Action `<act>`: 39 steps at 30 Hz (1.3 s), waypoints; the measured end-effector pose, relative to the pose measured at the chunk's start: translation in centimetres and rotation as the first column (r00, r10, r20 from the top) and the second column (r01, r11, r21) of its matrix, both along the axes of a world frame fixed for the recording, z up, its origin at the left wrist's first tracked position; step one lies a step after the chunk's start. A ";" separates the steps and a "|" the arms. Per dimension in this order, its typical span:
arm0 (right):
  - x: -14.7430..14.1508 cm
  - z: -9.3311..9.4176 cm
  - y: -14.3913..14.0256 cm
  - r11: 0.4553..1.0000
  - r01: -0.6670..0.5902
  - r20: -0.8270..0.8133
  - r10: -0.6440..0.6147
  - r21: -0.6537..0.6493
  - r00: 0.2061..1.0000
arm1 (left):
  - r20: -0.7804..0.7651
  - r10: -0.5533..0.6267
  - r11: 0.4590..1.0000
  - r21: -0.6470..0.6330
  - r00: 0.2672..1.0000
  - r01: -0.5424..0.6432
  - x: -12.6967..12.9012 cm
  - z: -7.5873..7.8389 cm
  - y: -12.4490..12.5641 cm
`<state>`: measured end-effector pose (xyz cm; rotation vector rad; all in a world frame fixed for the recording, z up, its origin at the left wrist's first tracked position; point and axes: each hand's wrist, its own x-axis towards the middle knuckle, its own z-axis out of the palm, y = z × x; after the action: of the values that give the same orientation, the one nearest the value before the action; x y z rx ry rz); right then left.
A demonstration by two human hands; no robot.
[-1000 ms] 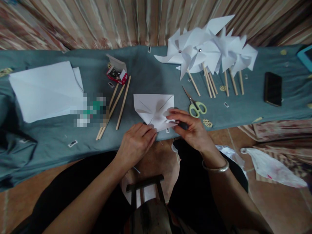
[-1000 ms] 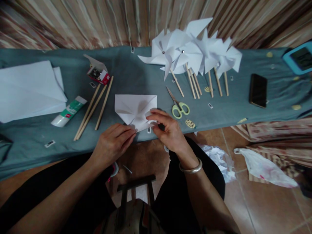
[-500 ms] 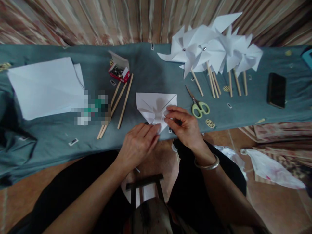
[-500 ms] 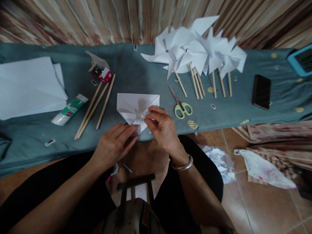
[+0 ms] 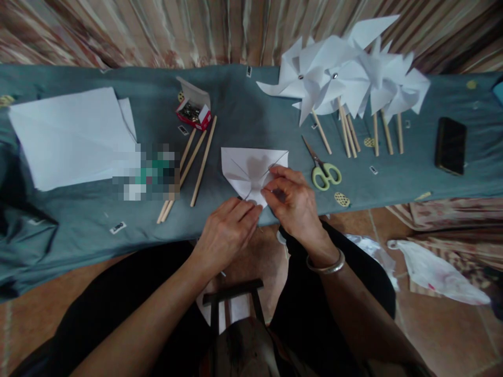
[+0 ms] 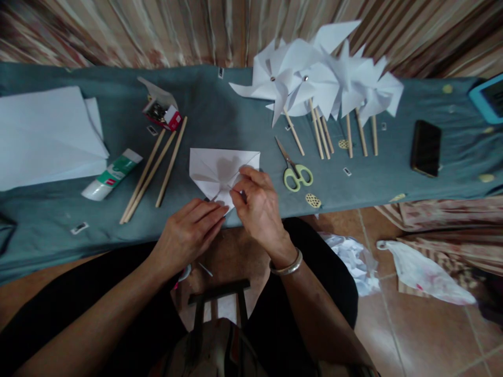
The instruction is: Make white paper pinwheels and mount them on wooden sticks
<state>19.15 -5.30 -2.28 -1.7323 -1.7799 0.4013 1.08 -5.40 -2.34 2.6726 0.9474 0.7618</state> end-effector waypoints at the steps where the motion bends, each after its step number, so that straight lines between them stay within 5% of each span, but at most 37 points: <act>1: 0.0 0.0 0.0 1.000 0.001 0.002 -0.001 -0.004 1.000 | -0.003 0.003 1.000 -0.003 1.000 -0.003 0.0 0.0 0.0; 23: -1.0 0.5 -0.3 0.997 -0.077 -0.005 0.077 -0.019 0.997 | -0.013 -0.002 0.999 -0.037 1.000 0.002 0.0 0.0 0.0; 34: -1.6 -0.1 -0.9 0.987 -0.163 0.148 0.163 -0.008 0.975 | -0.039 -0.003 0.999 -0.054 0.999 0.001 0.0 0.2 0.0; 39: -2.4 -0.4 -1.2 0.980 -0.182 0.339 0.198 -0.080 0.919 | -0.063 -0.015 0.999 -0.047 0.998 0.012 0.0 0.4 0.1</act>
<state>16.76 -6.51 -2.63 -1.7495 -2.2178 0.2269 1.12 -5.26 -1.98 2.6740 0.9490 0.6477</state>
